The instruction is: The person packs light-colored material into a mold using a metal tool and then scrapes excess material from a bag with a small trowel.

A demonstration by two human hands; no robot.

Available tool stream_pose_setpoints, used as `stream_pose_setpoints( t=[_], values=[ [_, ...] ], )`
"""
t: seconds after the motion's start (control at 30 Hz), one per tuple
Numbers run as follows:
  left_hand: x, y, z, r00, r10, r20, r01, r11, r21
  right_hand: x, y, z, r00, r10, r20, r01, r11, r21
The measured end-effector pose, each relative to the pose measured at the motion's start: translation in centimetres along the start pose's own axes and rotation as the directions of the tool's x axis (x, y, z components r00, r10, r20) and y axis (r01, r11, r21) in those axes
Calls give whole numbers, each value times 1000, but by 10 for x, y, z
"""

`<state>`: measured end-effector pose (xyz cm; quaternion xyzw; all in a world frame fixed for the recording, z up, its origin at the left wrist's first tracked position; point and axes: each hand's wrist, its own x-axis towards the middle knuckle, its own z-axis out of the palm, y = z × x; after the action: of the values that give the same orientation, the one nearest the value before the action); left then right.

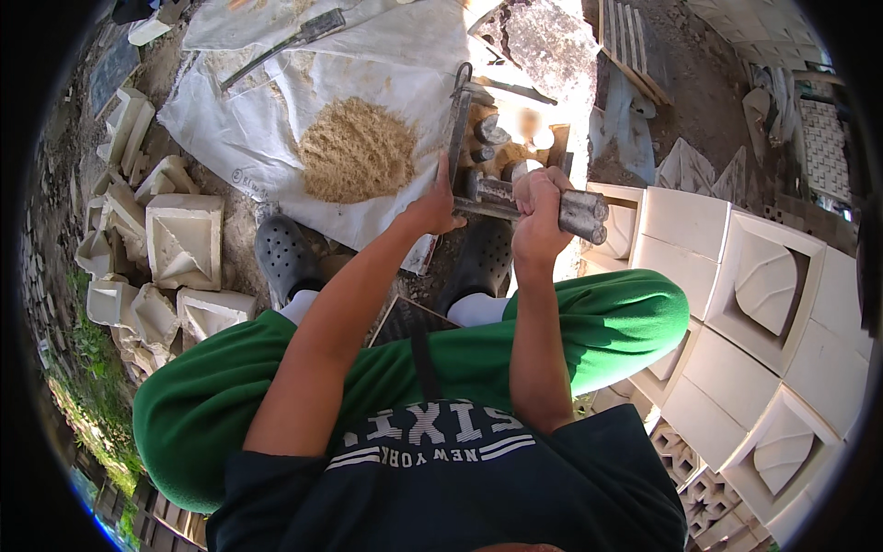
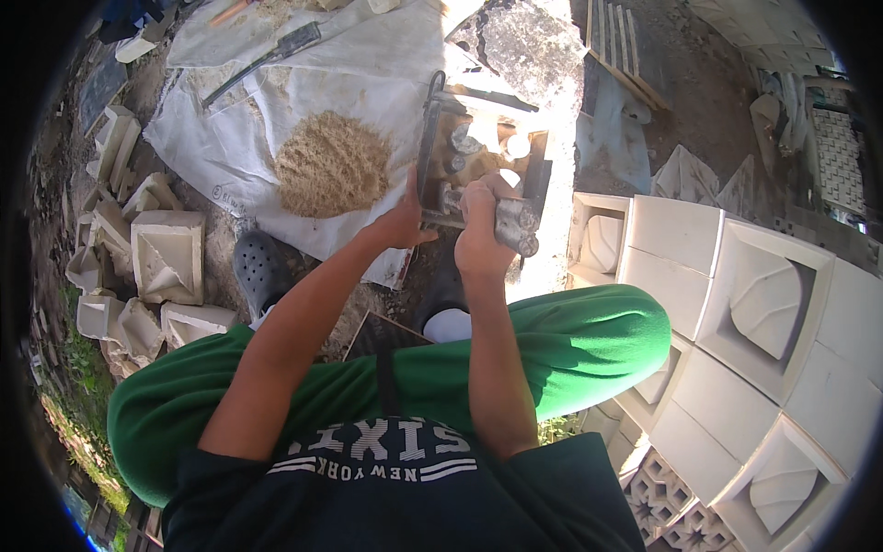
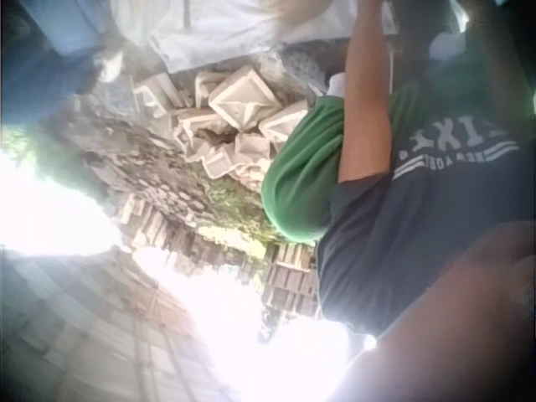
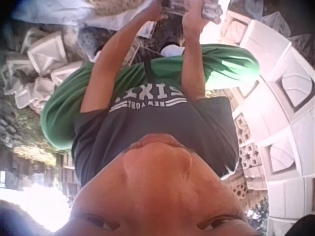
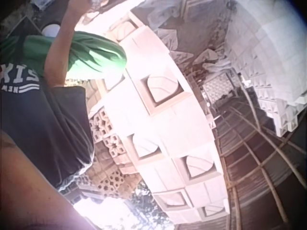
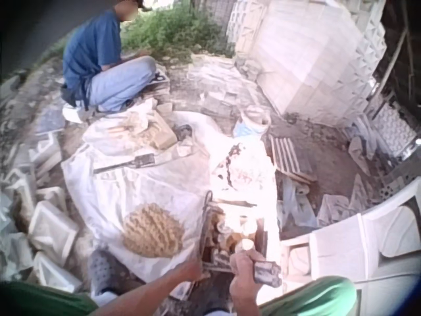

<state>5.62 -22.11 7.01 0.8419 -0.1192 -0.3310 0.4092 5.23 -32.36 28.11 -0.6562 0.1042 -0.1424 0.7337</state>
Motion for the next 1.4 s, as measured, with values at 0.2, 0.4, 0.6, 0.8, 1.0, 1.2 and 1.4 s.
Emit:
stream_pose_setpoints(
  t=[0.2, 0.4, 0.6, 0.8, 1.0, 1.2, 1.4],
  values=[
    [3, -3, 2, 999, 45, -16, -44, 999, 24, 4, 0, 3, 1000, 25, 2, -25, 1000, -12],
    [5, -4, -1, 1000, -8, 24, 8, 1000, 29, 5, -2, 0, 1000, -2, -10, 2, 1000, -6],
    [0, 5, -7, 998, -46, 51, 46, 999, -14, 8, 5, 3, 1000, -8, -15, 8, 1000, 0],
    [1, 1, -2, 1000, 2, 2, -2, 1000, -7, 5, 6, 1, 1000, -31, -3, 31, 999, 13],
    [4, -9, 5, 998, 46, -36, -46, 999, -14, 2, -1, -1, 999, 33, -8, -32, 995, 98],
    [9, -8, 7, 995, 86, -52, -89, 995, -47, 9, 14, -9, 997, -76, 29, 78, 994, -82],
    [5, -9, 7, 992, 108, -60, -109, 994, -14, -2, -24, -11, 999, -36, 8, 35, 994, 103]
  ],
)
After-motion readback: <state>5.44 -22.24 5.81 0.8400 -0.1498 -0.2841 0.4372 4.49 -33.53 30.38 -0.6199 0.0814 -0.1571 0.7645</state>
